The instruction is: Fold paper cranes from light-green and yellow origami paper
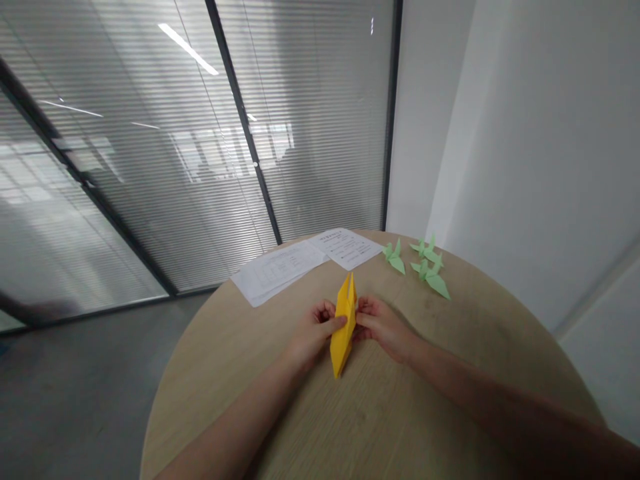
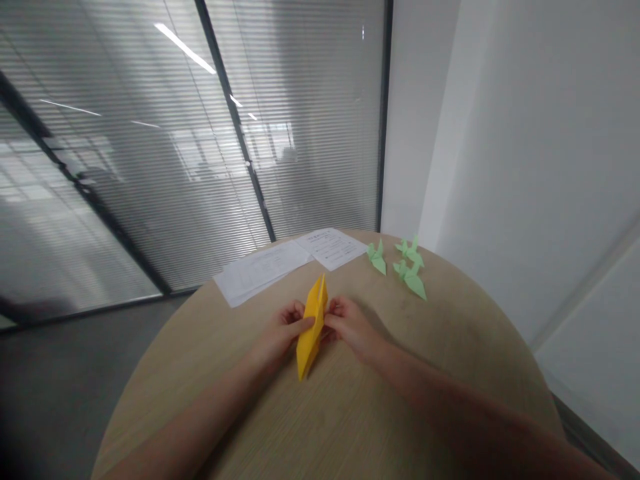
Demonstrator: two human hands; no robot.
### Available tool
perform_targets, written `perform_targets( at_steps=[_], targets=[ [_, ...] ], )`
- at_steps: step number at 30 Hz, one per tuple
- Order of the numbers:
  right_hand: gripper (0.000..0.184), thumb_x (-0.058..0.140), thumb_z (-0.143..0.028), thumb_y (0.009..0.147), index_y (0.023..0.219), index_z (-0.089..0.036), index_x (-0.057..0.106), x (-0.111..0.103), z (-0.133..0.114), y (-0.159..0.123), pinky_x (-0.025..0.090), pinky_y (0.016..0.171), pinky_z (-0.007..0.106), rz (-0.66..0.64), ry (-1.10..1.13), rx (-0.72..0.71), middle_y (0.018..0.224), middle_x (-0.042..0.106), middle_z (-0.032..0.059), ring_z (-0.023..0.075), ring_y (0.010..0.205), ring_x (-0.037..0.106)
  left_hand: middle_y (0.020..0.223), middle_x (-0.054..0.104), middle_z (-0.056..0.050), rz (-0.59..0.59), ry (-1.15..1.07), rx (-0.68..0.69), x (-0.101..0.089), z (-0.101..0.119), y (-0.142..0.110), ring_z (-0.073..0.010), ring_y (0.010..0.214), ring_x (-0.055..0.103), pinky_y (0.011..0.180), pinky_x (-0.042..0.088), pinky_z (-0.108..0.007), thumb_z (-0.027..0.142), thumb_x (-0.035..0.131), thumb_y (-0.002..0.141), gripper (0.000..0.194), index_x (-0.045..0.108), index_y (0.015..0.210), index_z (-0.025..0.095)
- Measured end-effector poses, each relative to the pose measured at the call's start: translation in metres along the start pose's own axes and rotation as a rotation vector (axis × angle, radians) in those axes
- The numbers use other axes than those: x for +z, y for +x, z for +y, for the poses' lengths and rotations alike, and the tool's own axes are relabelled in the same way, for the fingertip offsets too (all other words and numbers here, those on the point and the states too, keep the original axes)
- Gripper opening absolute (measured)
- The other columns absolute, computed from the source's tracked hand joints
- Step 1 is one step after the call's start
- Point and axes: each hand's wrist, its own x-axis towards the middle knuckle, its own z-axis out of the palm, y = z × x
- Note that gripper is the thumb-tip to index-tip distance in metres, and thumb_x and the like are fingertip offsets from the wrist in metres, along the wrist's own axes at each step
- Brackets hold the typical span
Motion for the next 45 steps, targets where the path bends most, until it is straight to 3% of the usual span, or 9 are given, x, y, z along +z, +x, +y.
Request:
perform_targets(
  at_steps=[5, 12, 16, 25, 31, 36, 45],
  targets=[
    [0.036, 0.081, -0.033, 0.073, 0.079, -0.024, 0.047, 0.0007, 0.0011, -0.0013, 0.057, 0.061, 0.032, 0.012, 0.011, -0.036, 0.074, 0.064, -0.0039, 0.0184, 0.065, 0.068, 0.063, 0.052, 0.006, 0.045, 0.029, 0.014, 0.0000, -0.0043, 0.0005, -0.0093, 0.056, 0.048, 0.053, 0.033, -0.023, 0.047, 0.091, 0.067, 0.050, 0.049, 0.072, 0.021],
    [0.033, 0.081, -0.045, 0.079, 0.091, -0.022, 0.061, 0.0001, -0.0015, -0.0037, 0.059, 0.064, 0.031, -0.065, 0.055, -0.015, 0.090, 0.071, 0.0027, 0.0198, 0.079, 0.071, 0.062, 0.053, 0.005, 0.082, 0.051, 0.061, -0.0027, -0.0027, 0.0020, -0.0091, 0.054, 0.047, 0.052, 0.033, -0.023, 0.049, 0.089, 0.071, 0.046, 0.054, 0.071, 0.020],
    [0.041, 0.089, -0.047, 0.071, 0.092, -0.023, 0.063, -0.0018, -0.0007, -0.0019, 0.058, 0.063, 0.029, -0.012, 0.008, -0.037, 0.092, 0.069, 0.0019, 0.0196, 0.081, 0.070, 0.062, 0.054, 0.004, 0.090, 0.041, 0.043, -0.0012, -0.0004, 0.0015, -0.0092, 0.054, 0.048, 0.051, 0.033, -0.023, 0.048, 0.088, 0.073, 0.042, 0.057, 0.072, 0.020],
    [0.037, 0.087, -0.046, 0.073, 0.086, -0.026, 0.059, -0.0014, 0.0016, 0.0001, 0.052, 0.065, 0.031, 0.061, -0.111, -0.143, 0.081, 0.067, -0.0008, 0.0187, 0.072, 0.065, 0.064, 0.057, 0.005, 0.054, 0.035, 0.024, 0.0036, 0.0015, 0.0006, -0.0105, 0.055, 0.055, 0.056, 0.045, -0.024, 0.044, 0.089, 0.067, 0.044, 0.054, 0.077, 0.020],
    [0.034, 0.084, -0.048, 0.077, 0.083, -0.026, 0.059, -0.0011, 0.0023, 0.0010, 0.052, 0.067, 0.030, 0.040, -0.150, -0.175, 0.081, 0.065, -0.0018, 0.0176, 0.074, 0.064, 0.074, 0.068, -0.001, 0.026, 0.036, -0.004, 0.0035, 0.0011, -0.0030, -0.0135, 0.064, 0.063, 0.062, 0.049, -0.026, 0.041, 0.087, 0.072, 0.031, 0.069, 0.082, 0.017],
    [0.034, 0.085, -0.049, 0.075, 0.083, -0.024, 0.063, -0.0018, 0.0033, 0.0013, 0.052, 0.065, 0.030, 0.033, -0.156, -0.162, 0.079, 0.067, -0.0005, 0.0180, 0.073, 0.065, 0.085, 0.076, -0.006, 0.013, 0.006, -0.019, 0.0040, 0.0011, -0.0049, -0.0178, 0.074, 0.069, 0.070, 0.052, -0.029, 0.045, 0.087, 0.074, 0.035, 0.076, 0.091, 0.017],
    [0.035, 0.081, -0.056, 0.080, 0.090, -0.023, 0.075, -0.0033, 0.0012, -0.0017, 0.056, 0.067, 0.030, -0.029, -0.194, -0.124, 0.091, 0.074, 0.0040, 0.0195, 0.080, 0.069, 0.072, 0.069, -0.003, 0.087, 0.110, 0.063, -0.0005, -0.0035, 0.0008, -0.0160, 0.063, 0.062, 0.059, 0.046, -0.027, 0.046, 0.088, 0.071, 0.036, 0.072, 0.083, 0.017]
  ],
)
